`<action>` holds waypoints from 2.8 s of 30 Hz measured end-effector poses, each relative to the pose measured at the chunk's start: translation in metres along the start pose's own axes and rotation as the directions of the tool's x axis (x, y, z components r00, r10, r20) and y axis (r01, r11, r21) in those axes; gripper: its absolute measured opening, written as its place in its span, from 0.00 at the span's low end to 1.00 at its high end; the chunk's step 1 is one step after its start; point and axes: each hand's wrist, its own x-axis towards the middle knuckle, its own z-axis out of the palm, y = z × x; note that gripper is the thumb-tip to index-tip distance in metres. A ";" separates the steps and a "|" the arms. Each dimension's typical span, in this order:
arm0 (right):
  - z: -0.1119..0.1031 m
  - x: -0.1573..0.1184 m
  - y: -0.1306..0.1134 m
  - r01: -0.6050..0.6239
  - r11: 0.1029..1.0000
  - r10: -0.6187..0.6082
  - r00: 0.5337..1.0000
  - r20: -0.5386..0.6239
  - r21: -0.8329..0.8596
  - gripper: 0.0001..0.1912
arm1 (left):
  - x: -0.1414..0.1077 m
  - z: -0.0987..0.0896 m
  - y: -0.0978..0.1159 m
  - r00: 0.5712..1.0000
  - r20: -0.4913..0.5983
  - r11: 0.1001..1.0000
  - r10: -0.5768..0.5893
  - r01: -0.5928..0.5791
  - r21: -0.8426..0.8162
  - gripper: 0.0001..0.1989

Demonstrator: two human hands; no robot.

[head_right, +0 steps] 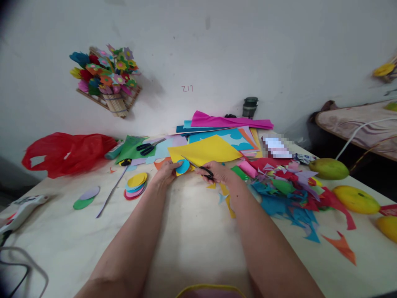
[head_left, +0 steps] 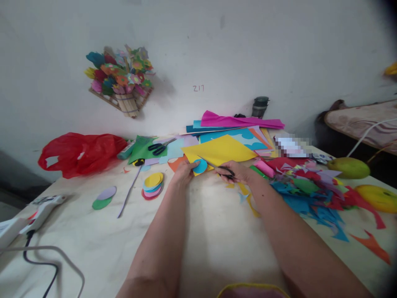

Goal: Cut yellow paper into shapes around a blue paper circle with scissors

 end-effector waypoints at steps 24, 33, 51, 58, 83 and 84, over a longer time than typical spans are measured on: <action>0.000 0.002 0.000 -0.031 1.000 0.031 1.000 0.000 -0.002 0.13 | 0.001 -0.002 0.005 0.998 -0.021 0.997 -0.056 0.057 0.045 0.18; -0.005 0.001 0.004 -0.015 0.998 0.017 0.999 0.027 -0.063 0.13 | 0.001 -0.002 0.004 0.998 0.006 0.998 -0.055 0.055 0.027 0.19; -0.046 -0.029 -0.015 0.029 0.986 -0.080 0.945 -0.316 -0.164 0.22 | 0.001 -0.001 0.003 1.000 -0.003 0.997 -0.001 0.001 0.075 0.21; -0.001 -0.006 -0.031 -0.462 0.417 -0.110 0.829 -0.548 -0.783 0.18 | 0.001 0.005 0.005 0.996 -0.050 0.989 -0.076 0.082 0.127 0.18; -0.025 -0.021 -0.062 -0.514 0.399 -0.047 0.815 -0.577 -0.759 0.24 | 0.001 0.009 0.011 0.984 -0.110 0.926 -0.138 0.167 0.339 0.09; -0.039 -0.024 -0.063 -0.541 0.425 -0.076 0.777 -0.625 -0.725 0.24 | 0.001 0.008 0.011 0.984 -0.110 0.924 -0.142 0.171 0.342 0.10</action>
